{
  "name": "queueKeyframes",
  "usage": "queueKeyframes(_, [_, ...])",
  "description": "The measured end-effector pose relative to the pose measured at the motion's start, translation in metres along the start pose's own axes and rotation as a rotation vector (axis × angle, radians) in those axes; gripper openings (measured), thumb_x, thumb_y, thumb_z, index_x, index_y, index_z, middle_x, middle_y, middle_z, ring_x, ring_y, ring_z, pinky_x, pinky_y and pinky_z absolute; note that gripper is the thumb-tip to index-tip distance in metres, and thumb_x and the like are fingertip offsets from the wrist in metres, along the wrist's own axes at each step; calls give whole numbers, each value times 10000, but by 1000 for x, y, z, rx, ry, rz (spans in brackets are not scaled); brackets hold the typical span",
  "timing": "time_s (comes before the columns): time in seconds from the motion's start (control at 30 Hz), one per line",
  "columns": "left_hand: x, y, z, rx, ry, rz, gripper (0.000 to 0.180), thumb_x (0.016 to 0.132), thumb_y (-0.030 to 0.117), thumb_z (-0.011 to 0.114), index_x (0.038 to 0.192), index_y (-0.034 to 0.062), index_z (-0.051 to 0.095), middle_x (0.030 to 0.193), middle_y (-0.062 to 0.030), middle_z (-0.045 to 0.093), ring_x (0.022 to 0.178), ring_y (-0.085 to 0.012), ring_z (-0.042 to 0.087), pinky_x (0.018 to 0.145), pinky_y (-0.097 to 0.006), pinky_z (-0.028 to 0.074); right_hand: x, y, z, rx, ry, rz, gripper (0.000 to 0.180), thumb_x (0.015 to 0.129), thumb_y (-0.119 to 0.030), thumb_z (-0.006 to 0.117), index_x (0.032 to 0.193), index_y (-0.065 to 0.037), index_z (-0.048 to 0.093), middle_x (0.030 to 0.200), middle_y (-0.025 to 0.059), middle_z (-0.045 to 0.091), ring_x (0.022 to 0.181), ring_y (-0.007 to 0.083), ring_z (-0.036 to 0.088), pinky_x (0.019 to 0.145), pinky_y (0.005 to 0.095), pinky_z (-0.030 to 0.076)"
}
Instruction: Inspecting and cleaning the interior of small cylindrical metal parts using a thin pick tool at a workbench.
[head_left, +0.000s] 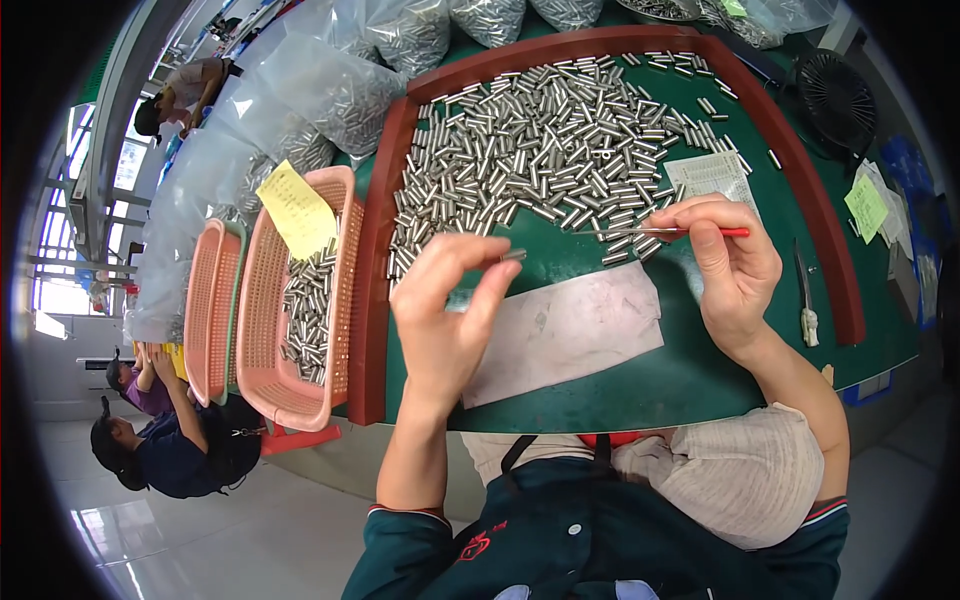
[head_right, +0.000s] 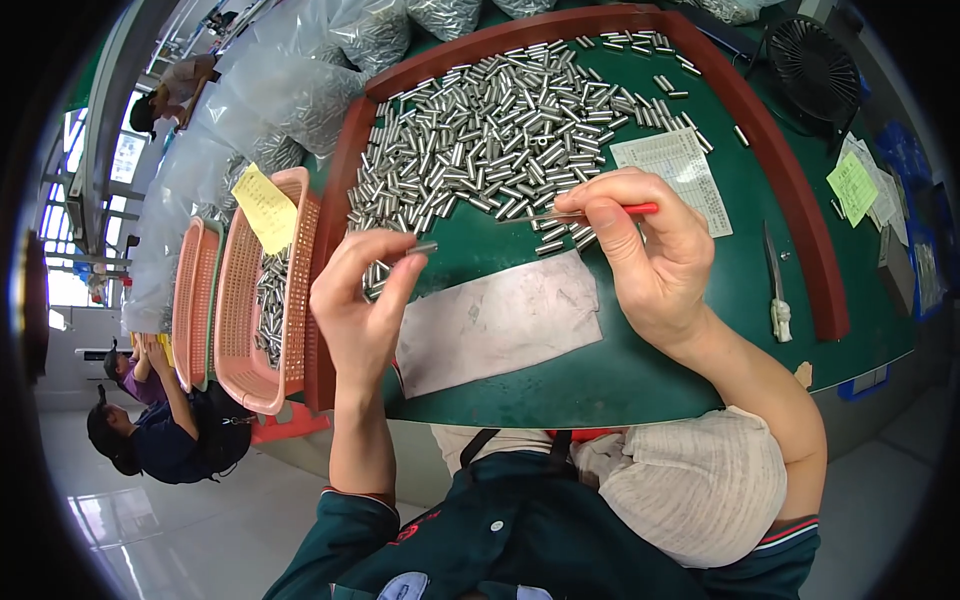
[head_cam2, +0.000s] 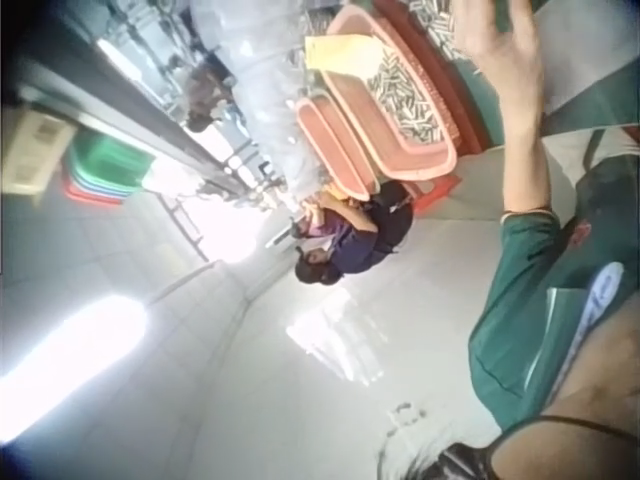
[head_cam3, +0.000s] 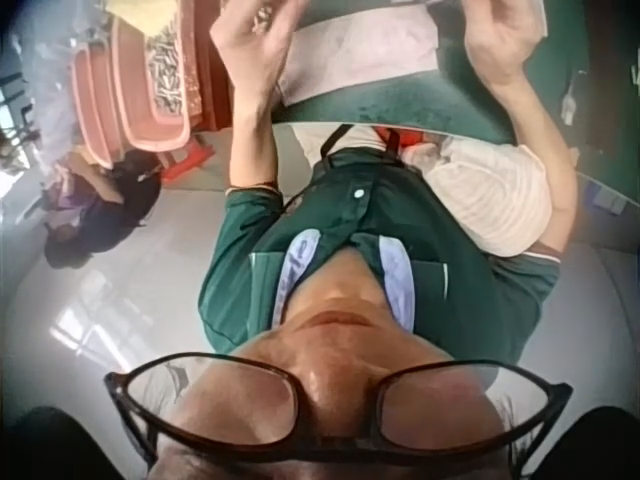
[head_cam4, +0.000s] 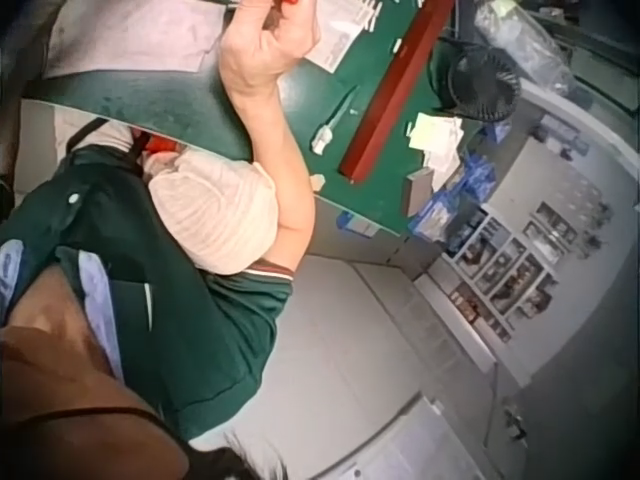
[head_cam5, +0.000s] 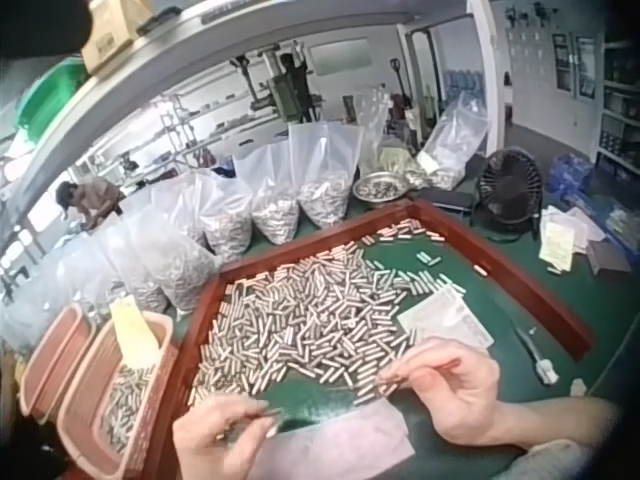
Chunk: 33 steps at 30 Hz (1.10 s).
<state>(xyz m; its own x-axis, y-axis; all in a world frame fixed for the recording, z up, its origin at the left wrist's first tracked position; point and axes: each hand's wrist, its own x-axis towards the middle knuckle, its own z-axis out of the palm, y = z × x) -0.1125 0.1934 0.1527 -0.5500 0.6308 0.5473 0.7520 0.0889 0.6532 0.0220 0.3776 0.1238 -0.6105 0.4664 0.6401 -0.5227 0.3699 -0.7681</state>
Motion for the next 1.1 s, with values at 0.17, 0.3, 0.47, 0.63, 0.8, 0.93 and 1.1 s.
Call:
queueKeyframes(0.17, [-31, 22, -11, 267, 158, 299, 234, 603, 6, 736, 810, 25, 628, 652, -49, 537, 563, -184, 477, 502, -280, 375, 1, -2, -1, -5, -5, -6, 94, 885, -28, 480, 909, 41, 541, 856, 126, 609, 767, 145, 586, 697, 241, 486])
queueKeyframes(0.3, [-45, -4, -6, 330, -108, 154, 157, 643, 9, 705, 771, 8, 614, 651, -81, 538, 568, -213, 491, 528, -300, 377, 1, -5, 3, 17, -35, -2, 98, 889, -31, 477, 915, 41, 538, 858, 123, 609, 777, 144, 587, 704, 237, 487])
queueKeyframes(0.47, [-41, 34, -20, 117, 173, 133, 159, 639, -39, 689, 771, 11, 617, 621, -73, 554, 553, -214, 506, 532, -288, 395, 1, 1, -1, 43, -18, 17, 110, 896, -40, 468, 927, 40, 535, 874, 124, 604, 801, 151, 597, 733, 257, 507])
queueKeyframes(0.63, [-37, 1, -8, 144, -201, -108, 69, 694, -7, 661, 738, -2, 609, 631, -80, 556, 581, -193, 544, 553, -273, 419, 5, -2, -1, 11, -20, -18, 107, 893, -32, 468, 928, 45, 534, 887, 133, 605, 794, 153, 595, 731, 257, 499])
queueKeyframes(0.8, [-13, -3, -8, -739, -97, -715, 108, 784, -2, 603, 865, -26, 536, 785, -78, 606, 673, -125, 599, 690, -242, 494, 2, -19, 1, -76, -60, -203, 89, 867, -8, 491, 915, 60, 522, 838, 175, 608, 753, 214, 605, 683, 290, 499])
queueKeyframes(0.93, [-3, -29, 14, -854, -119, -730, 75, 785, -6, 593, 830, 6, 534, 781, -82, 615, 710, -116, 596, 693, -231, 485, -1, -20, 4, -174, -141, -394, 136, 861, -115, 540, 878, 19, 524, 806, 170, 622, 694, 266, 641, 547, 299, 515])
queueKeyframes(1.1, [-8, -28, 18, -798, -114, -739, 71, 784, -20, 600, 799, 12, 538, 753, -75, 608, 691, -128, 603, 659, -225, 488, 1, -18, 11, -189, -260, -479, 161, 836, -148, 574, 903, -9, 529, 826, 146, 618, 717, 261, 645, 565, 311, 535])
